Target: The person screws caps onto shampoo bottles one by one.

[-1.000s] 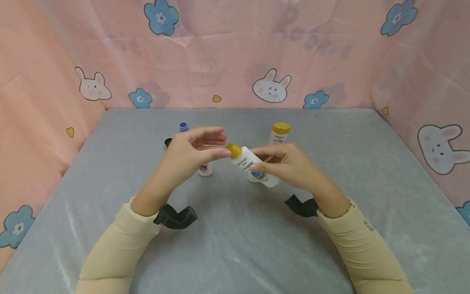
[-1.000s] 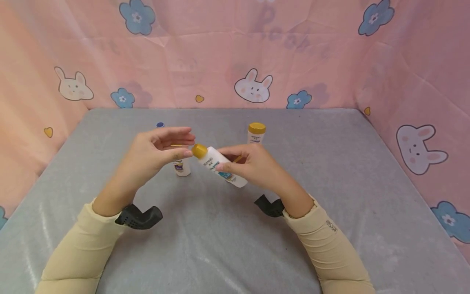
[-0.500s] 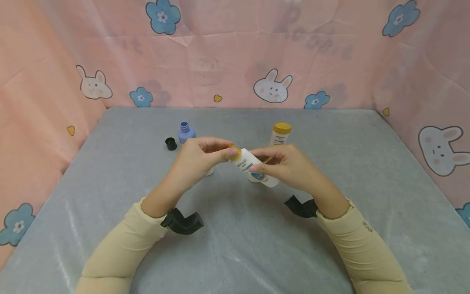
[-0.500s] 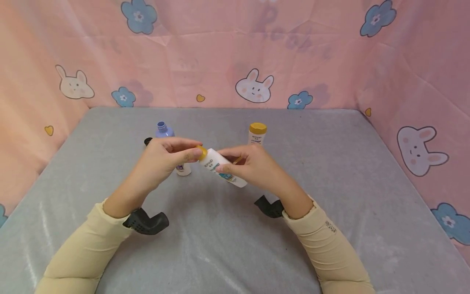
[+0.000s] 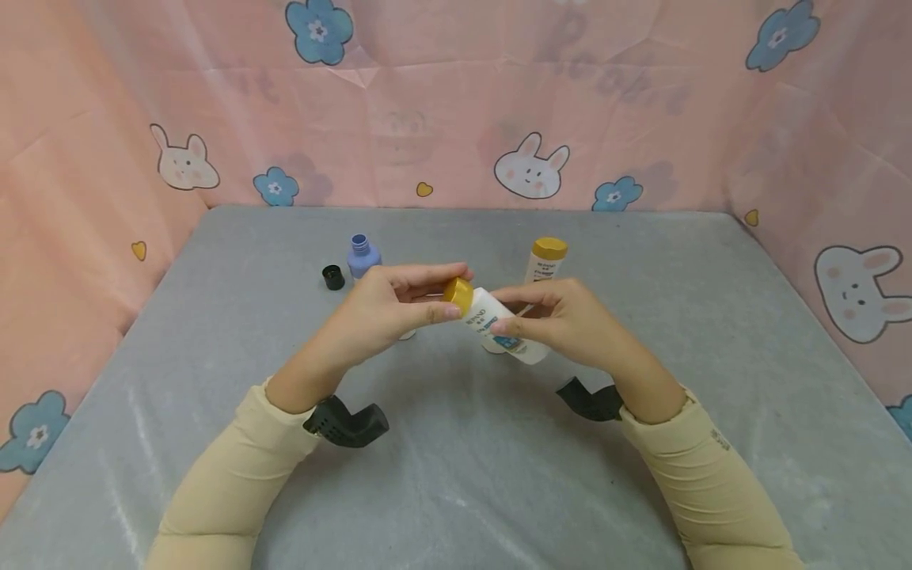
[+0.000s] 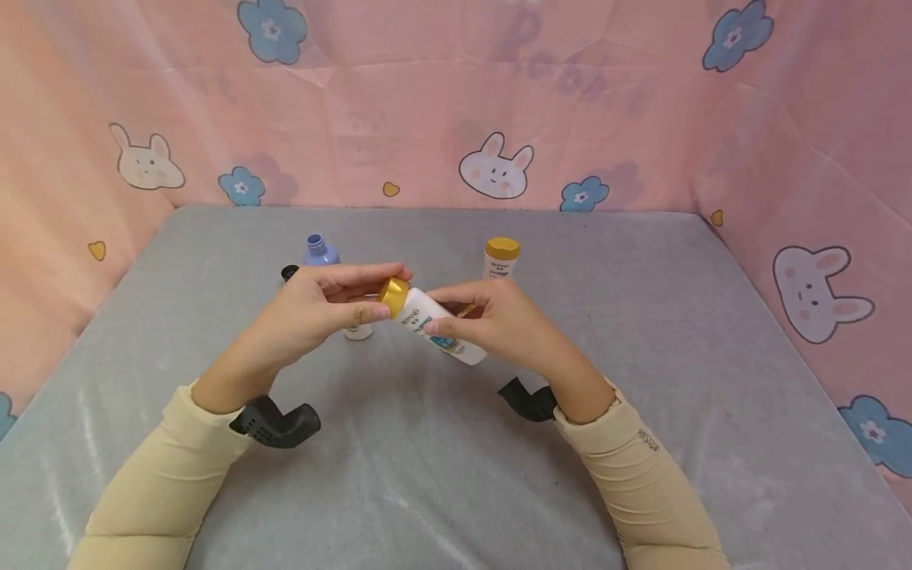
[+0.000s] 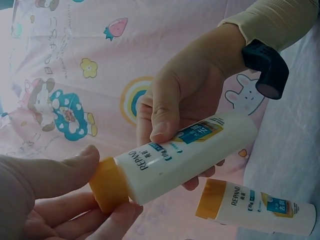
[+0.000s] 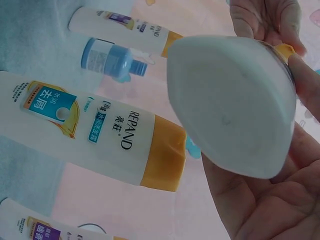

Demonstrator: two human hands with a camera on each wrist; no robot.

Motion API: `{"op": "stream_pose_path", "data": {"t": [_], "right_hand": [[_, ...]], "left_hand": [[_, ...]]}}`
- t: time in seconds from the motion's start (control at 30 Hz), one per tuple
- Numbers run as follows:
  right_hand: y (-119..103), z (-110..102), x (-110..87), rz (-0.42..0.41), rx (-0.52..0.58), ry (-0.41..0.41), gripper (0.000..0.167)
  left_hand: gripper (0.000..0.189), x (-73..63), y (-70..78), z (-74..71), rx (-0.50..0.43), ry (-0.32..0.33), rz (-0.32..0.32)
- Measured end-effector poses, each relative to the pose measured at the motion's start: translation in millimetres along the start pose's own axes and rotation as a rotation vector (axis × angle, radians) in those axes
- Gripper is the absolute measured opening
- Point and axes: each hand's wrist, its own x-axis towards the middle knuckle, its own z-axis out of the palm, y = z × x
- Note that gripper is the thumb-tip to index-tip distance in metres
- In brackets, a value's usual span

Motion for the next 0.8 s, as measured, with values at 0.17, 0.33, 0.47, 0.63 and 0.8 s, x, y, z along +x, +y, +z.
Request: {"op": "stream_pose_path", "data": {"t": [0.17, 0.33, 0.47, 0.63, 0.8], "right_hand": [[0.9, 0.3, 0.5, 0.017, 0.005, 0.000, 0.034], [0.3, 0.2, 0.9, 0.027, -0.001, 0.013, 0.035], [-0.7, 0.3, 0.6, 0.043, 0.001, 0.009, 0.035], [-0.8, 0.2, 0.3, 0.048, 0.011, -0.001, 0.035], [-0.7, -0.4, 0.0, 0.050, 0.017, -0.005, 0.034]], "left_hand": [[0.057, -2.7, 1.4, -3.5, 0.001, 0.003, 0.018], [0.055, -4.3, 5.5, -5.8, 0.015, 0.108, -0.038], [0.038, -2.8, 5.8, -3.6, 0.045, 0.167, -0.107], [0.028, -1.6, 5.8, 0.1, 0.088, 0.181, -0.125], [0.030, -2.0, 5.9, 0.9, 0.074, 0.171, -0.095]]}}
